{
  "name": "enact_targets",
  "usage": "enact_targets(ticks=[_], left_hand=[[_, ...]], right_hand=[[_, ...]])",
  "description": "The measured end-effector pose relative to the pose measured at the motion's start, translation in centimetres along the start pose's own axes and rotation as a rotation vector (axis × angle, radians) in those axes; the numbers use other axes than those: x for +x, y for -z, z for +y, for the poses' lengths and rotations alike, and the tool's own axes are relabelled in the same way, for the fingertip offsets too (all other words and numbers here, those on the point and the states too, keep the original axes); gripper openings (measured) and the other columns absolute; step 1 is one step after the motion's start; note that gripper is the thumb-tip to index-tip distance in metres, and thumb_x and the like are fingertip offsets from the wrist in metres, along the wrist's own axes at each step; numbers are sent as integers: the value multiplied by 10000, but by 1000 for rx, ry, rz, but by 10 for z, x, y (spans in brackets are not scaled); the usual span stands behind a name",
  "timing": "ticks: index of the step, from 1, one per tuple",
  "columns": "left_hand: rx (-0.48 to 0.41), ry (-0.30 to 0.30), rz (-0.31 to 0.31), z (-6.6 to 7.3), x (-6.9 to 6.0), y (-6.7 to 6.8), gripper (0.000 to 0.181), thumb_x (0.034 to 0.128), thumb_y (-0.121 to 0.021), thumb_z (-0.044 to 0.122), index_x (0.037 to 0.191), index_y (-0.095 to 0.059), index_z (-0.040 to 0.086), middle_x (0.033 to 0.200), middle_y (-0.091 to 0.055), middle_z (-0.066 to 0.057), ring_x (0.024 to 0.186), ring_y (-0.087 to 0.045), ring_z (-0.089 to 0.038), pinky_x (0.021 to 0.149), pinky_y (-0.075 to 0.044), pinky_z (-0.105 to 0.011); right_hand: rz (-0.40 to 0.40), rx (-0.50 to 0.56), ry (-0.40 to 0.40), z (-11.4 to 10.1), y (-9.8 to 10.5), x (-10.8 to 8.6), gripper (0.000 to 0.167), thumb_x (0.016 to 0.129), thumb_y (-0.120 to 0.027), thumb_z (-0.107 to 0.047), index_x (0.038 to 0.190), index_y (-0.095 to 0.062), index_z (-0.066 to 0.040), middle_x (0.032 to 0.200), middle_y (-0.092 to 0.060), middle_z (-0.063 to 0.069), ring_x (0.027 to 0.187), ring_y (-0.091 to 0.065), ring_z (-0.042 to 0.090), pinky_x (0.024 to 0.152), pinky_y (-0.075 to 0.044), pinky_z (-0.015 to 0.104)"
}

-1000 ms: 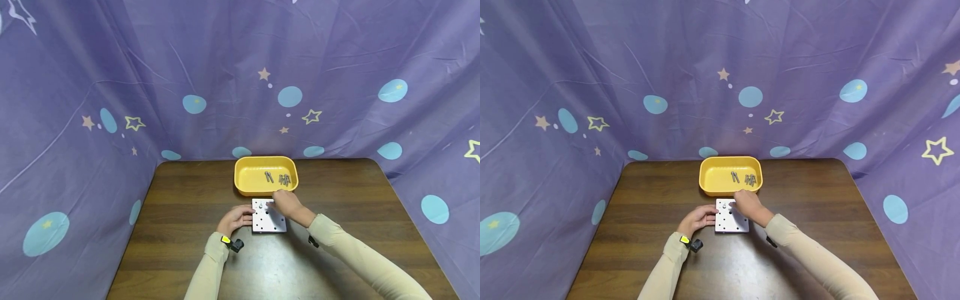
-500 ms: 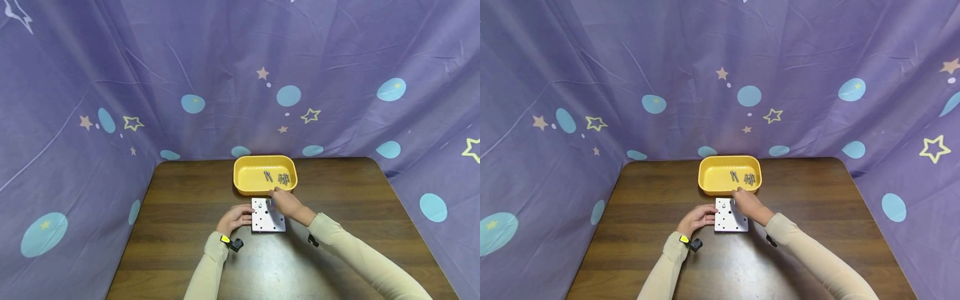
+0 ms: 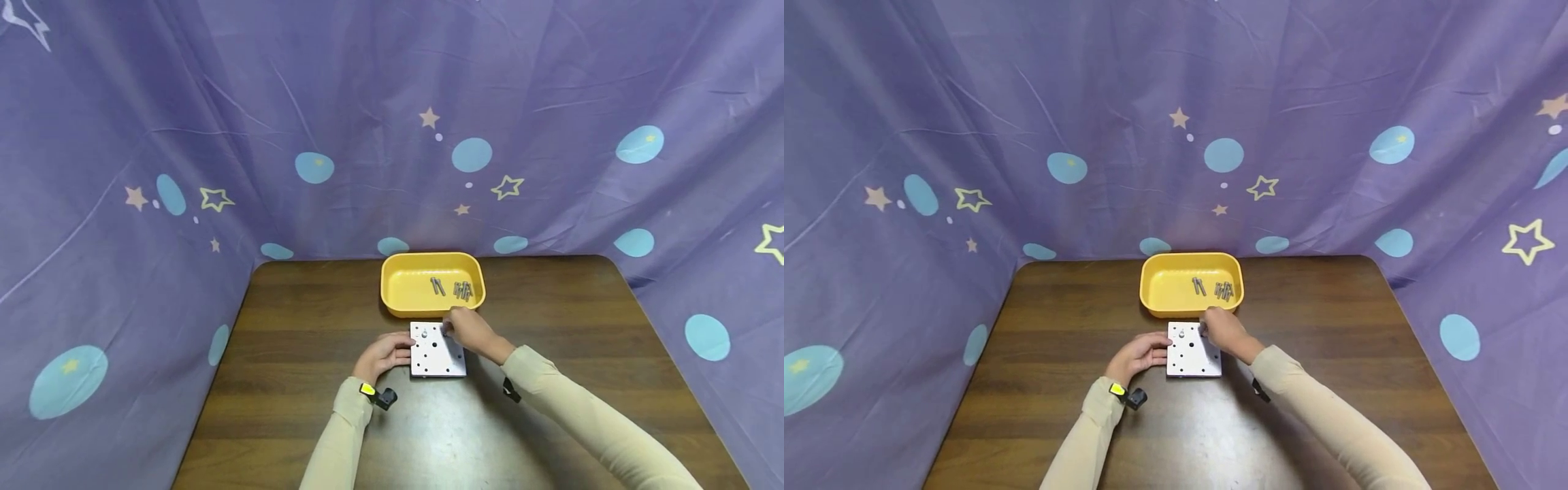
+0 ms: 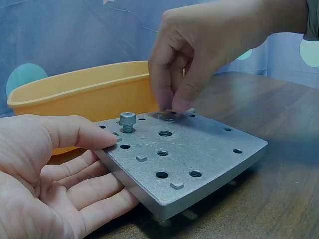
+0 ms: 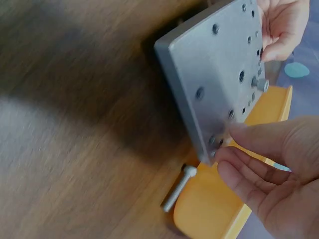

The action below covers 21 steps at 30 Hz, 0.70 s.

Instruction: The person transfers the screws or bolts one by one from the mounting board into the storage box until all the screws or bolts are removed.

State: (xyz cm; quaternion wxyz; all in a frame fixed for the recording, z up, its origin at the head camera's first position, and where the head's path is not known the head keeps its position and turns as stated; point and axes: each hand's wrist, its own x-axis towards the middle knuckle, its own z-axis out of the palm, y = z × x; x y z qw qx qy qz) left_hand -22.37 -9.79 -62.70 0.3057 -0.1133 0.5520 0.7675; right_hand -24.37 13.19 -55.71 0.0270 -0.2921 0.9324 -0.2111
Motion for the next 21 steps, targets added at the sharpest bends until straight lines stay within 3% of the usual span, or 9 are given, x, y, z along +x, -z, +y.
enact_targets(ticks=[4, 8, 15, 21], left_hand=[[0, -5, 2, 0, 0, 1, 424, 972, -548, -27, 1377, -486, -139, 987, -729, -91, 864, -719, -196, 850, -632, -392], [-2, 2, 23, 0, 0, 0, 416, 971, -558, -26, 1370, -498, -129, 986, -734, -96, 855, -723, -197, 849, -633, -399], [-9, 18, 59, 0, 0, -2, 373, 957, -565, -20, 1319, -543, -108, 937, -720, -73, 821, -715, -183, 784, -635, -347], [-6, 15, 57, 1, 0, -3, 346, 946, -561, -8, 1280, -567, -103, 923, -717, -74, 819, -711, -181, 763, -631, -327]], right_hand=[[-29, -31, -95, 6, 2, -2, 140, 863, -697, 74, 837, -757, -49, 838, -755, 64, 713, -649, 130, 649, -582, 322], [3, -121, -147, 16, -2, -6, 83, 885, -692, 39, 869, -717, -39, 821, -729, 85, 670, -620, 168, 603, -558, 365], [73, -188, -147, 26, -6, -12, 139, 840, -780, -15, 946, -694, -35, 847, -715, 130, 716, -680, 292, 605, -566, 466], [14, -230, -132, 29, -6, -17, 97, 847, -737, 20, 859, -674, -53, 792, -696, 96, 684, -663, 275, 582, -561, 449]])
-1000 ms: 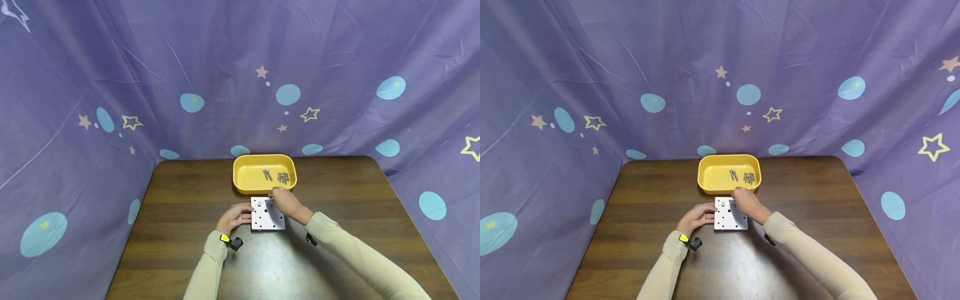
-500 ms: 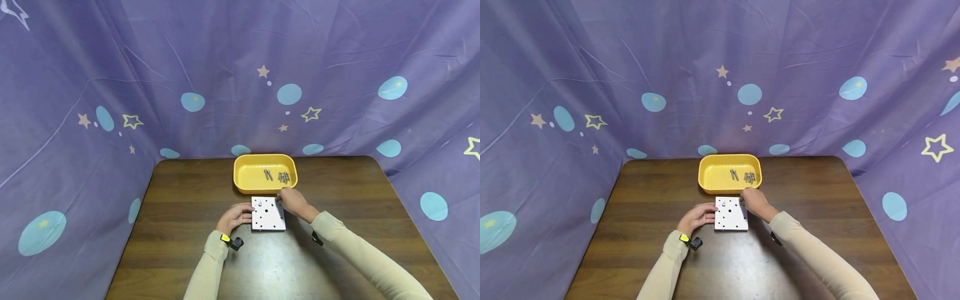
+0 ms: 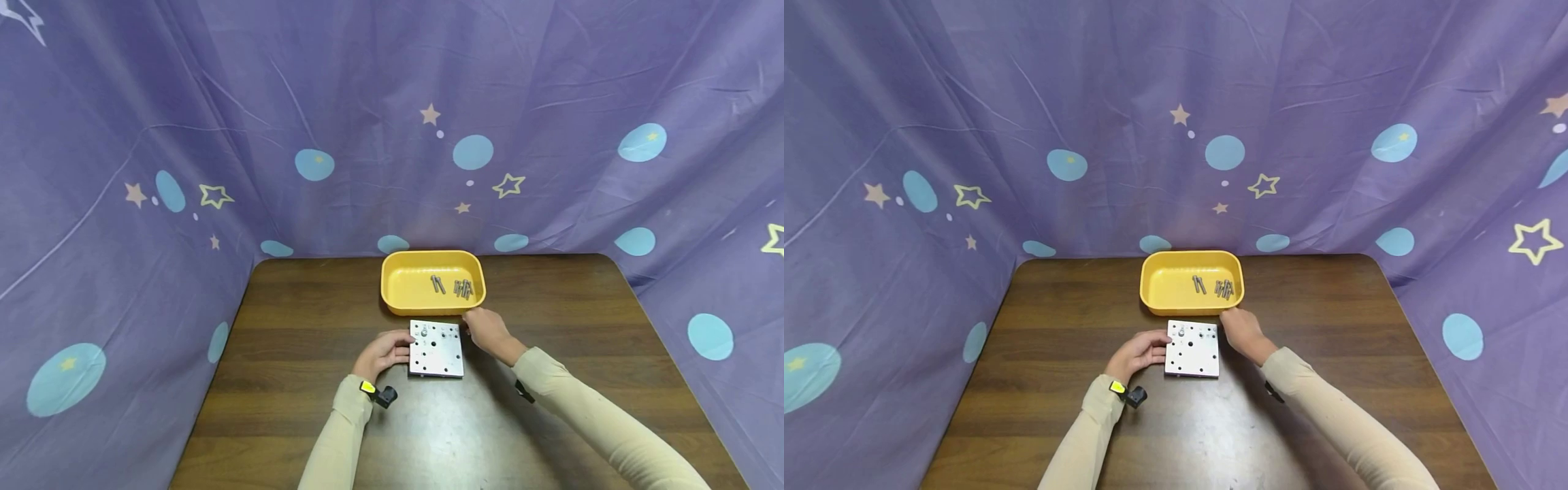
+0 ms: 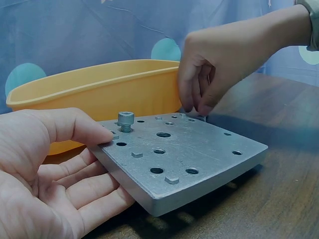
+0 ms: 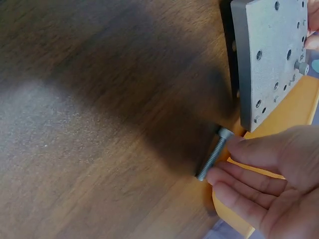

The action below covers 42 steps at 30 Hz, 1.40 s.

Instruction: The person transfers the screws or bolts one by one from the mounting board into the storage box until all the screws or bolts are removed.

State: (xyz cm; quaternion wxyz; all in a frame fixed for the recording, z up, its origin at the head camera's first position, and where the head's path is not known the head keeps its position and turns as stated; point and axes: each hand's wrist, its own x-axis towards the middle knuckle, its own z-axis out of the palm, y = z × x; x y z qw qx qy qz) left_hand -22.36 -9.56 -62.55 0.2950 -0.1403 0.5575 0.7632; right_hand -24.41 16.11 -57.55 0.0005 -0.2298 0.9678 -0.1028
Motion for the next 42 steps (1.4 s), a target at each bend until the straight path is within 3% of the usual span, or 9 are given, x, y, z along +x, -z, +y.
enact_targets(ticks=[11, 17, 21, 29, 37, 42], left_hand=[[-10, -5, 2, 4, -2, 1, 182, 944, -553, -21, 1108, -631, -39, 903, -713, -76, 808, -710, -193, 746, -632, -332], [-12, -7, -14, 3, -4, 1, 127, 943, -558, -16, 1029, -651, -2, 887, -716, -65, 801, -716, -198, 747, -631, -331], [-3, -13, -26, 3, -5, 1, 155, 951, -548, -26, 1079, -634, -34, 890, -710, -64, 802, -711, -187, 765, -633, -330], [8, -13, -5, 4, -7, -1, 305, 956, -561, -12, 1244, -589, -110, 966, -721, -101, 829, -712, -183, 780, -637, -334], [-8, -8, -7, 1, -5, -1, 245, 948, -558, -12, 1177, -622, -72, 921, -721, -81, 810, -717, -195, 742, -628, -328], [-4, -12, -25, -3, -2, -1, 208, 947, -561, -3, 1141, -629, -34, 896, -721, -47, 815, -718, -191, 732, -618, -315]], right_hand=[[-147, -60, 20, 0, 2, -4, 152, 898, -690, 2, 794, -644, -99, 815, -681, 72, 711, -651, 238, 618, -583, 434], [-198, -59, 2, -3, -1, -3, 225, 817, -739, 31, 715, -586, -98, 708, -634, 57, 622, -573, 202, 576, -559, 416], [-214, 4, -9, -4, -1, -2, 241, 738, -791, 39, 752, -594, -99, 699, -601, 25, 616, -538, 174, 547, -518, 368], [-165, 217, -2, -4, 9, 3, 268, 708, -737, 125, 820, -570, -53, 709, -531, 3, 627, -478, 146, 530, -398, 266], [-86, 219, 87, -4, 38, 11, 198, 771, -697, 97, 764, -595, -73, 694, -562, 3, 638, -466, 118, 559, -394, 247], [-72, 207, 116, -5, 65, 21, 265, 771, -758, 70, 675, -568, -88, 651, -506, -17, 615, -428, 114, 557, -374, 243]])
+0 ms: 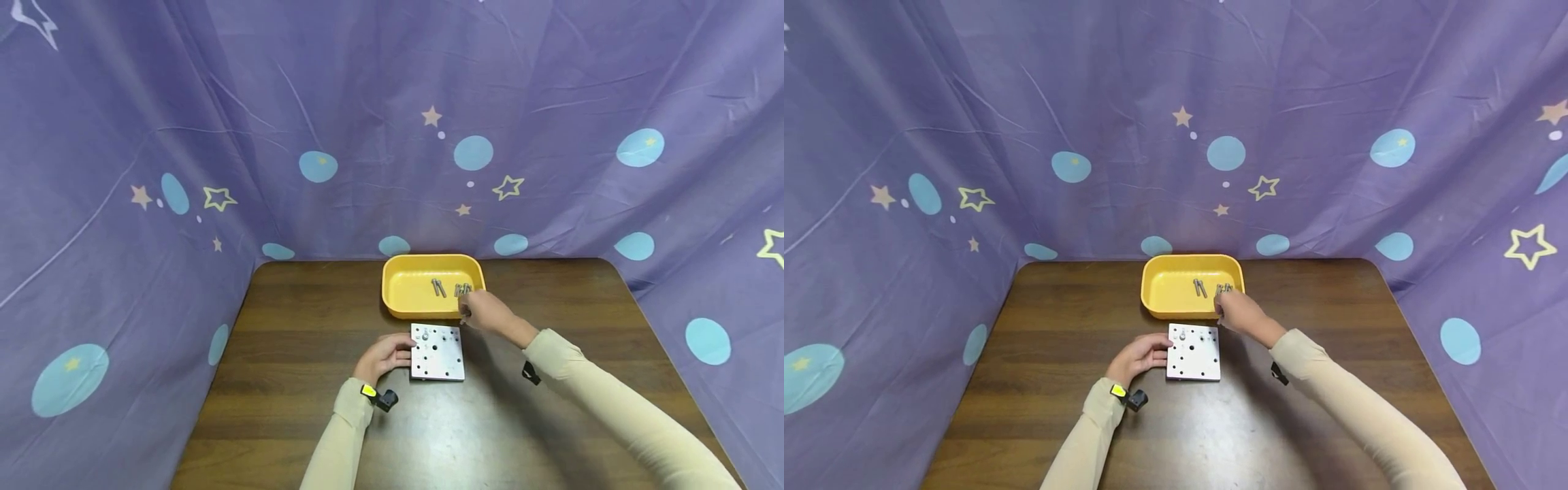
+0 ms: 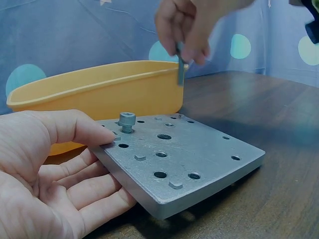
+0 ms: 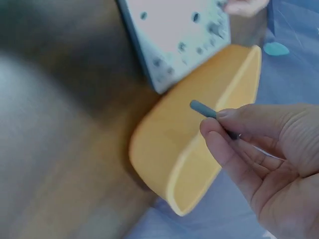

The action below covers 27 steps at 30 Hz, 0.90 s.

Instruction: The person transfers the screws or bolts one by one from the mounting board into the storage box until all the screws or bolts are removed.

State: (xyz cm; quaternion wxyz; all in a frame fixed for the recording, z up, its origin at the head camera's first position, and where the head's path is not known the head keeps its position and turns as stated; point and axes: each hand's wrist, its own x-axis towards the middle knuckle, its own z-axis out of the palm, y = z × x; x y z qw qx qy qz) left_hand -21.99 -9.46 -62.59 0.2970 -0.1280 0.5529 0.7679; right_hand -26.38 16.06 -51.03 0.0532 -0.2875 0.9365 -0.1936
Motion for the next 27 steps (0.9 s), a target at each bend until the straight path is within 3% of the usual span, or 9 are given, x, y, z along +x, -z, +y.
enact_targets(ticks=[2, 8, 20, 27], left_hand=[[2, -2, -10, 0, 1, 1, 180, 950, -561, 1, 1114, -633, -17, 898, -722, -39, 823, -718, -185, 738, -617, -309], [-8, 1, -9, 1, 3, 1, 148, 945, -567, -7, 1075, -637, -8, 906, -716, -49, 823, -715, -190, 750, -620, -320], [-7, -7, -21, 0, 5, 0, 159, 936, -574, -7, 1082, -635, -13, 914, -706, -55, 809, -713, -188, 763, -625, -333], [-5, -2, -14, 2, 1, -2, 168, 929, -572, -7, 1089, -626, -2, 912, -704, -40, 799, -711, -178, 735, -618, -317]], right_hand=[[5, -3, 31, 1, 9, 7, 303, 769, -744, 96, 644, -536, -84, 639, -448, -34, 603, -389, 101, 556, -351, 236], [37, -21, 114, 5, 39, 28, 193, 815, -736, 95, 710, -729, -66, 715, -722, 26, 631, -615, 90, 609, -550, 279], [-48, 7, 7, 14, 79, 84, 133, 806, -702, 127, 852, -783, 32, 858, -772, 175, 803, -744, 307, 767, -633, 418], [-109, 52, -25, 22, 75, 107, 144, 786, -723, 124, 779, -744, -19, 803, -746, 128, 738, -691, 246, 675, -606, 346]])
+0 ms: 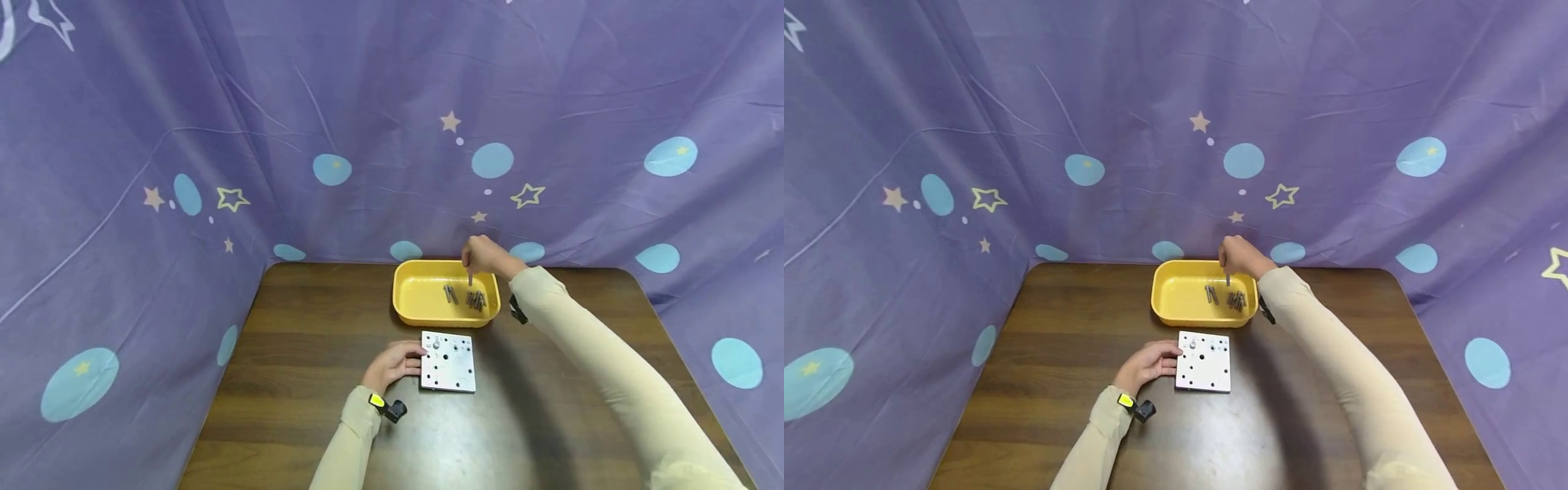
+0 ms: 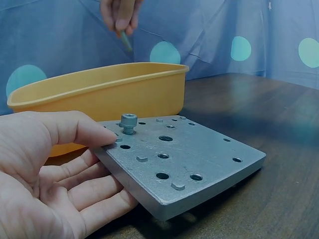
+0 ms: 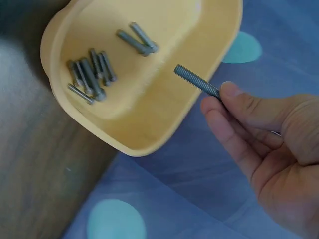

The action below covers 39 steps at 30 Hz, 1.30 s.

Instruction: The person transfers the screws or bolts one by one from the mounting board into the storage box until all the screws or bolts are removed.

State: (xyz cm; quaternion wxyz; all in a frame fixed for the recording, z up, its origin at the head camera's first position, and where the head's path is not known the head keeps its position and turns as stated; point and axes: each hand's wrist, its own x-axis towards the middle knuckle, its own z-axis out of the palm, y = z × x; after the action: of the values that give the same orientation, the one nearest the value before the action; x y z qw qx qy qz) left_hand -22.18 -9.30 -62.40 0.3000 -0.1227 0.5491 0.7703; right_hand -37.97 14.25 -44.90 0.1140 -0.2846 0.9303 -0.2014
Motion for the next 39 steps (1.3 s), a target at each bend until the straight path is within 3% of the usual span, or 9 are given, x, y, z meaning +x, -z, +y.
enact_targets(ticks=[8, 17, 26, 30, 34, 36, 39], left_hand=[[17, 1, 20, -3, -5, -1, 325, 919, -591, 13, 1234, -590, -65, 956, -714, -51, 849, -718, -195, 765, -626, -335], [17, 8, 32, -7, -5, -2, 390, 918, -596, 12, 1295, -559, -82, 966, -711, -59, 860, -719, -200, 793, -631, -365], [22, 4, 27, -5, -2, -7, 372, 920, -588, 9, 1281, -572, -82, 930, -721, -47, 844, -719, -185, 771, -629, -345], [17, 1, 25, -2, 0, -6, 400, 918, -591, 12, 1303, -558, -92, 940, -719, -53, 855, -719, -191, 776, -631, -351], [19, 2, 30, 1, 1, -3, 393, 920, -589, 16, 1298, -562, -88, 942, -716, -48, 855, -715, -189, 783, -630, -354], [22, 3, 28, 1, 0, -3, 376, 925, -585, 20, 1286, -567, -83, 940, -715, -43, 856, -714, -187, 785, -630, -353], [22, 0, 24, 1, 1, -3, 349, 924, -585, 25, 1260, -574, -68, 941, -714, -42, 864, -715, -191, 796, -629, -360]], right_hand=[[-102, -28, -82, 17, -35, 23, 139, 763, -678, 125, 808, -783, 45, 691, -733, 111, 623, -632, 198, 607, -521, 270], [-187, 7, -171, 25, -62, 34, 181, 834, -707, 115, 996, -777, 73, 886, -776, 190, 778, -756, 314, 668, -628, 319], [-171, -57, -184, 42, -84, 43, 106, 781, -708, 50, 734, -783, -8, 691, -741, 115, 510, -630, 150, 486, -494, 223], [-156, -51, -194, 44, -88, 46, 242, 787, -664, 55, 574, -654, -58, 562, -639, 55, 464, -533, 115, 460, -411, 218], [-137, -52, -182, 43, -87, 48, 440, 865, -658, -26, 508, -427, -141, 490, -417, -33, 454, -397, 99, 468, -320, 222], [-134, -42, -175, 42, -85, 46, 490, 908, -673, -89, 498, -411, -154, 471, -381, -57, 442, -382, 90, 462, -316, 215], [-136, -19, -172, 38, -78, 42, 488, 910, -652, -60, 500, -405, -157, 452, -368, -68, 420, -411, 87, 449, -318, 210]])
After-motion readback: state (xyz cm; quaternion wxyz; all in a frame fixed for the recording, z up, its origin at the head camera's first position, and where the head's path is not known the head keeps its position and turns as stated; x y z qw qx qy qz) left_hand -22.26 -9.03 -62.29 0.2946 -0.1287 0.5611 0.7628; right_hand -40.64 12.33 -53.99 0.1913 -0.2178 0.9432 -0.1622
